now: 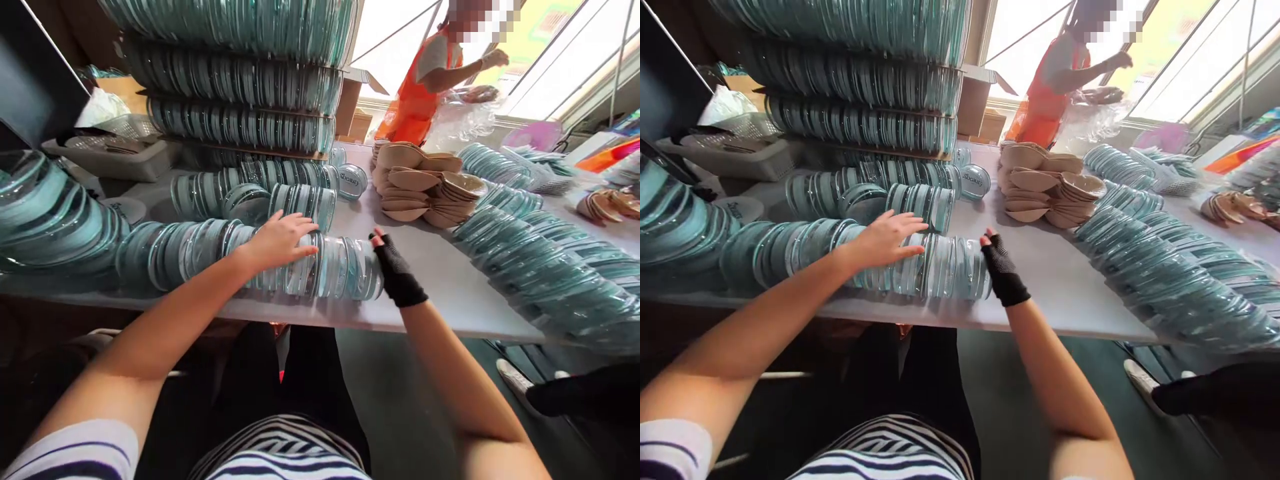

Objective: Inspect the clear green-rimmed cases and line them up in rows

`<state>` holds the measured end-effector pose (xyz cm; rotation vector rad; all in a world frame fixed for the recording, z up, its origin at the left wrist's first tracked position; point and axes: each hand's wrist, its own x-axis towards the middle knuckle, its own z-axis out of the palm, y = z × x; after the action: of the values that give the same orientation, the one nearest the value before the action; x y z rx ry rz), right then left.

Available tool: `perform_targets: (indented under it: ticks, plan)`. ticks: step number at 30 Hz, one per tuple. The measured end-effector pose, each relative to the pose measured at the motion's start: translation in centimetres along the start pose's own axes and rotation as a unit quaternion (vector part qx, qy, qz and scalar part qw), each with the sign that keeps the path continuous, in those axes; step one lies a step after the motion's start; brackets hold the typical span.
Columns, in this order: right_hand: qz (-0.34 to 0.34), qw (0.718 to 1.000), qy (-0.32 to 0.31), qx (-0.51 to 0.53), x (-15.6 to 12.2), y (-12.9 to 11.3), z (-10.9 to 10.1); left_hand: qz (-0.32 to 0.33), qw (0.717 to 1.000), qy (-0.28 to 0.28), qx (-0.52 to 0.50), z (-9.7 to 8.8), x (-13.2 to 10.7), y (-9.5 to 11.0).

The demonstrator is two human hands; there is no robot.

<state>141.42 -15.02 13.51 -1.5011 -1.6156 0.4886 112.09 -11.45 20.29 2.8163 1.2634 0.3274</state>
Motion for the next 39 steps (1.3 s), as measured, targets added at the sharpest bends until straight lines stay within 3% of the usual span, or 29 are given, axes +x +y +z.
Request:
perform_targets:
  ticks: [4,7,11,14,18,22,25,28,31,33,35,37,39]
  plan:
    - [0.090,0.987,-0.024,0.132,0.1,-0.3,2.3,-0.006,0.999,-0.008,0.032,0.3,-2.4,-3.1]
    - [0.087,0.987,-0.020,0.132,3.8,-1.1,1.9,-0.002,1.000,-0.017,0.022,1.3,-3.2,-4.0]
    - [-0.014,0.994,-0.102,-0.020,12.5,-2.9,3.0,0.001,1.000,0.012,0.007,2.3,-3.2,-4.0]
    - [-0.068,0.959,-0.200,-0.189,17.7,-3.7,5.8,-0.003,1.000,0.023,0.006,2.5,-3.1,-4.0]
    - [-0.069,0.939,-0.185,-0.280,20.9,-3.2,8.0,-0.002,1.000,0.019,0.006,2.6,-3.3,-4.1]
    - [-0.077,0.941,-0.168,-0.284,21.7,-2.0,7.1,-0.002,1.000,0.028,0.003,2.8,-3.3,-4.2]
    - [-0.099,0.942,-0.151,-0.284,21.0,-1.6,5.3,0.000,0.999,0.035,0.004,2.9,-3.0,-4.3]
    - [-0.099,0.947,-0.078,-0.297,18.5,-1.5,2.1,0.018,0.998,0.056,-0.006,2.7,-3.1,-4.1]
    - [-0.118,0.941,0.046,-0.314,13.4,-1.9,-1.9,0.049,0.991,0.125,-0.019,2.1,-5.3,-4.8]
    - [-0.135,0.934,0.087,-0.320,9.0,-2.0,-4.0,0.021,0.978,0.209,-0.015,1.8,-8.3,-6.1]
    - [-0.135,0.930,0.122,-0.320,4.8,-1.9,-5.0,-0.076,0.937,0.340,0.005,1.9,-12.1,-8.3]
    - [-0.128,0.932,0.130,-0.313,1.3,-1.5,-4.6,-0.195,0.855,0.479,0.030,2.4,-16.0,-10.9]
    - [-0.121,0.948,0.105,-0.274,-1.0,-1.2,-3.2,-0.279,0.773,0.568,0.037,3.2,-19.4,-13.2]
